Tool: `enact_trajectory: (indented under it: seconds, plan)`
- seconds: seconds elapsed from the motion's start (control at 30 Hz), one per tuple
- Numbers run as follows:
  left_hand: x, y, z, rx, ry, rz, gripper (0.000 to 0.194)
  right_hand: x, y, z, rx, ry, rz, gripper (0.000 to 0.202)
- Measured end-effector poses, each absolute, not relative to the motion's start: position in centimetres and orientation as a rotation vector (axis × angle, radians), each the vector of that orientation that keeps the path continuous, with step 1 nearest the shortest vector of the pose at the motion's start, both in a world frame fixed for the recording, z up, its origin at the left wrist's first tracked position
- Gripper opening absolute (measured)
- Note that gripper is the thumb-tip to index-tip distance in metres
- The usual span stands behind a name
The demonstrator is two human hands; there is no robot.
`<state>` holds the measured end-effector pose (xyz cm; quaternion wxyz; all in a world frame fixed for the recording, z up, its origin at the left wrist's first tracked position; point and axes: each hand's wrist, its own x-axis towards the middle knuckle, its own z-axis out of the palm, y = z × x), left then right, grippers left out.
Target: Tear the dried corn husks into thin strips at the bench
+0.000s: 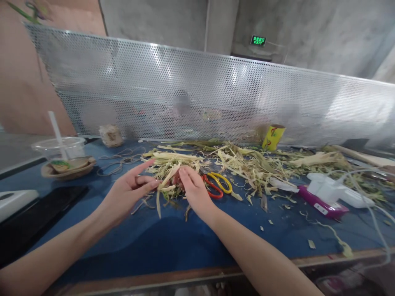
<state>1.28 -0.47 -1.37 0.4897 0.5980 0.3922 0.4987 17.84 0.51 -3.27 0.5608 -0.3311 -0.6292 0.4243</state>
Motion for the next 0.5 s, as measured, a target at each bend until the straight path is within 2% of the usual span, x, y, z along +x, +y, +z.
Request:
enact_trajectory:
  seconds: [0.17,0.3,0.5]
  plan:
    - [1.13,-0.59,-1.18,1.490,0.906,1.264,0.094,17.40,-0.03,-3.62,-0.703,-1.695,1.112,0.038]
    - [1.52,-0.88,-1.29,1.556,0.886,1.225,0.091,16.93,-0.14,-3.70,-0.879,-1.645,1.038,0.028]
    - [1.67,-0.72,-1.27,1.492,0.939,1.337,0.087,17.04,0.36,-3.81,-0.837,-1.594,1.081,0.025]
